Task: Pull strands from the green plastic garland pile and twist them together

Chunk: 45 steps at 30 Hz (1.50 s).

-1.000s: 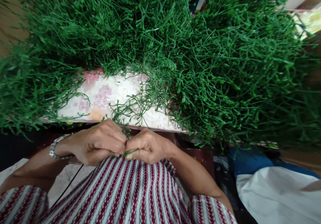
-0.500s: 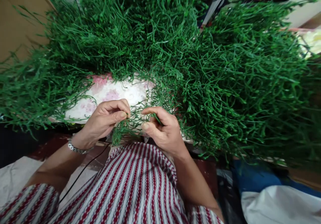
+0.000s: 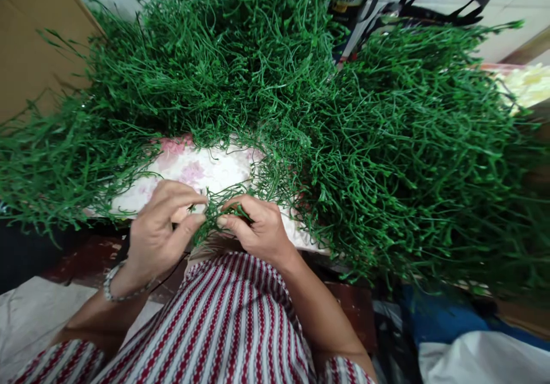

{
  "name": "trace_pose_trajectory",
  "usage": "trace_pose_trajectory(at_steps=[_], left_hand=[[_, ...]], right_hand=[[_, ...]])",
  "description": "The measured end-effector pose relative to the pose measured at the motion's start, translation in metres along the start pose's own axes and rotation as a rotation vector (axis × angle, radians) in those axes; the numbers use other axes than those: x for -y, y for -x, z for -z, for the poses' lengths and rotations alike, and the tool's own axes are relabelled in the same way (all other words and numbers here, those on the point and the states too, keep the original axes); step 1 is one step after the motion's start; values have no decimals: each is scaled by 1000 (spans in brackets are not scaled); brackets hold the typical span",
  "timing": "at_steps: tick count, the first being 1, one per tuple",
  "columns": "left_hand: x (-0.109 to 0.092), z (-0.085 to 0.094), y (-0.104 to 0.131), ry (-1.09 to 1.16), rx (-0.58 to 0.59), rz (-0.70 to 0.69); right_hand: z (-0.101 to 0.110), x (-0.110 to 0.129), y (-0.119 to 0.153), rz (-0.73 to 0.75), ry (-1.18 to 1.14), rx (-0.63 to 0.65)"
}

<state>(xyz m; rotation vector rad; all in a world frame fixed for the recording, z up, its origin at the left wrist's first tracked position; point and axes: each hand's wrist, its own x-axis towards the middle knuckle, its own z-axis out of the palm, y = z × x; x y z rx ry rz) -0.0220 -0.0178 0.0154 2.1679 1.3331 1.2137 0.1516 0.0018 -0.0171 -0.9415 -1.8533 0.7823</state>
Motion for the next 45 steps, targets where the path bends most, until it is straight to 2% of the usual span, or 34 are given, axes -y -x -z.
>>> trace_pose_trajectory(at_steps=[3, 10, 16, 22, 25, 29, 32, 35, 39, 45], left_hand=[[-2, 0, 5, -83, 185, -44], [5, -13, 3, 79, 157, 0], [8, -11, 1, 244, 286, 67], [14, -2, -4, 545, 502, 247], [15, -4, 0, 619, 555, 356], [16, -10, 7, 558, 535, 335], [19, -10, 8, 589, 615, 314], [24, -4, 5, 668, 782, 253], [31, 3, 2, 727, 955, 196], [39, 2, 3, 772, 1050, 229]], right_hand=[[2, 2, -1, 40, 28, 0], [1, 2, -5, 70, 43, 50], [6, 5, -2, 69, 43, 117], [14, 5, 0, 108, 82, 302], [13, 3, 1, 156, 131, 322], [7, -1, 4, 206, 192, 339], [6, -1, 5, 244, 227, 415], [7, -1, 4, 298, 147, 549], [3, -3, 0, 297, -138, 708], [0, -11, -5, 248, -332, 826]])
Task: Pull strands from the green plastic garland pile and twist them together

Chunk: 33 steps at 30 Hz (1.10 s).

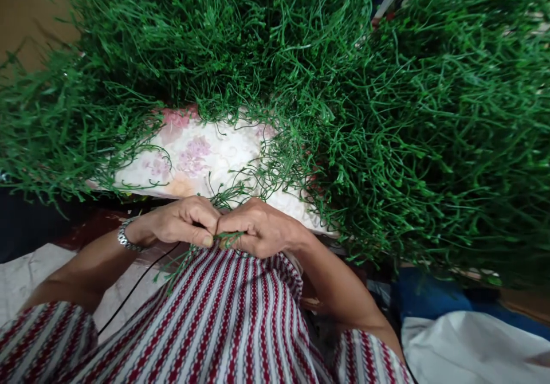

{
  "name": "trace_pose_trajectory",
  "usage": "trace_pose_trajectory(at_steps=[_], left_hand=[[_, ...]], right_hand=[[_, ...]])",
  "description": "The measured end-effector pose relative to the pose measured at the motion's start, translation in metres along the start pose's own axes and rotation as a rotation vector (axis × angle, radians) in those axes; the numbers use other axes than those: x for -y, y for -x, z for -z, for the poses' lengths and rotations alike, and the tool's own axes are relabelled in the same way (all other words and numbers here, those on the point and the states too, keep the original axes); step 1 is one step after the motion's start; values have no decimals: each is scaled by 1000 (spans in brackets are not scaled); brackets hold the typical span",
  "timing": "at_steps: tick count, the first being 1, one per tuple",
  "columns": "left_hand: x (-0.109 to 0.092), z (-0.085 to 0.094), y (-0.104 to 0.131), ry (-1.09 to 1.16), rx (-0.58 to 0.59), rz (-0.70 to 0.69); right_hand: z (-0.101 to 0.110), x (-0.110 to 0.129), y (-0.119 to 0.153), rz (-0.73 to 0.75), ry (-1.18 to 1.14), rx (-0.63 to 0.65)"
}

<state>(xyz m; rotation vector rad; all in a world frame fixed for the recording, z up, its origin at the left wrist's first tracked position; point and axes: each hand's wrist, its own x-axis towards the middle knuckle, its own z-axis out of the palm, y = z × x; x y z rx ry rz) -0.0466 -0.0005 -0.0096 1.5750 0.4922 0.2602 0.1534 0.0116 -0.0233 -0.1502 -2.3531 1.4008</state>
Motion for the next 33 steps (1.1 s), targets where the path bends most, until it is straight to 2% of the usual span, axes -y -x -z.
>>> trace_pose_trajectory(at_steps=[6, 9, 10, 11, 12, 14, 16, 18, 20, 22, 24, 27, 30, 33], left_hand=[[-3, 0, 2, -124, 102, 18], [-16, 9, 18, -181, 166, -4], [-21, 15, 26, -180, 151, -11], [-25, 21, 34, -176, 104, -7], [-28, 26, 40, -160, -20, 4], [-31, 34, 46, -150, -339, 55], [-28, 36, 39, -142, -496, 72], [-22, 32, 23, -119, -569, 20], [-17, 26, 6, -111, -643, -44], [-13, 19, -7, -132, -699, -89], [-11, 13, -15, -172, -745, -126], [-7, 6, -18, -199, -842, -168], [-5, 2, -19, -132, -891, -145], [-4, 2, -19, -54, -885, -103]], right_hand=[[-4, 2, -7, -16, -4, 124], [3, 10, 4, -31, -5, 137], [8, 13, 12, -51, -10, 100], [14, 16, 20, -79, -10, 45], [21, 19, 28, -115, -4, -63], [32, 24, 38, -168, 69, -266], [35, 26, 35, -192, 173, -323], [31, 25, 24, -199, 257, -375], [22, 22, 11, -214, 250, -514], [10, 15, 1, -260, 122, -664], [-1, 6, -5, -310, -64, -756], [-16, -5, -13, -342, -167, -793], [-25, -12, -20, -351, -22, -796], [-29, -14, -23, -354, 134, -779]])
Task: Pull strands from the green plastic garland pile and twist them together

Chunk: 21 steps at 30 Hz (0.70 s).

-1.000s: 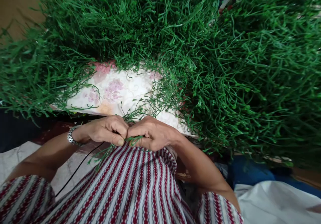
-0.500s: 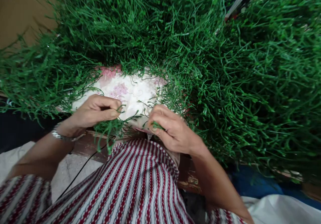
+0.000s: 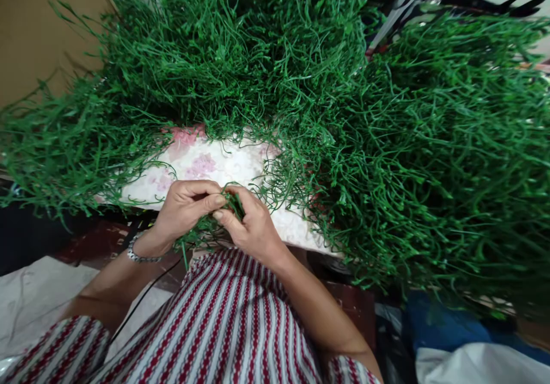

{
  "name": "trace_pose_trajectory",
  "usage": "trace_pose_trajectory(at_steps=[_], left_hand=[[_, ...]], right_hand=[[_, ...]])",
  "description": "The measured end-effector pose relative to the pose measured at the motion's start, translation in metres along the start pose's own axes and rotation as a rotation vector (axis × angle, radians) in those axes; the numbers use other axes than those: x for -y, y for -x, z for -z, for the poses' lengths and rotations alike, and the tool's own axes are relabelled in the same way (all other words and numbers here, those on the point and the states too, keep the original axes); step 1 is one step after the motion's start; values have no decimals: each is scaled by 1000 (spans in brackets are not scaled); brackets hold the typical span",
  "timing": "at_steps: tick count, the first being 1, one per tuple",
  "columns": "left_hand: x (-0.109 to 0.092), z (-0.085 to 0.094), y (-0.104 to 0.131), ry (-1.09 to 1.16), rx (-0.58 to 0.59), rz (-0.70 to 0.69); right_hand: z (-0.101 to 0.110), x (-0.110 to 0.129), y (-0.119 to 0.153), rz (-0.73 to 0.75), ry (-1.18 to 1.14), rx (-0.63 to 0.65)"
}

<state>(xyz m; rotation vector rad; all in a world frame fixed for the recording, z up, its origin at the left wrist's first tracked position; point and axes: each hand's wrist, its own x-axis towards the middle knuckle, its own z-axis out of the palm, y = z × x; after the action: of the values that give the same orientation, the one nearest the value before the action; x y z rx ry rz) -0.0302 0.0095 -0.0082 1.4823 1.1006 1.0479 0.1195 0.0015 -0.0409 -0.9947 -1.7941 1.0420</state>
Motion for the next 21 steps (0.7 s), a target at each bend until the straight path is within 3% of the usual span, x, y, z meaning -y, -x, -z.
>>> trace_pose_trajectory(at_steps=[9, 14, 18, 19, 21], left_hand=[[8, -6, -3, 139, -180, 87], [7, -7, -11, 127, -279, 40], [-2, 10, -26, 68, -558, -98], [-4, 15, -28, 48, -540, -113], [-9, 23, -30, 22, -391, -97]], right_hand=[[-10, 4, -3, 215, 335, -45], [-15, 9, 1, 369, 414, -69], [-8, 21, 11, 495, 331, 82], [1, 27, 13, 483, 322, 75], [28, 40, 16, 394, 401, 15]])
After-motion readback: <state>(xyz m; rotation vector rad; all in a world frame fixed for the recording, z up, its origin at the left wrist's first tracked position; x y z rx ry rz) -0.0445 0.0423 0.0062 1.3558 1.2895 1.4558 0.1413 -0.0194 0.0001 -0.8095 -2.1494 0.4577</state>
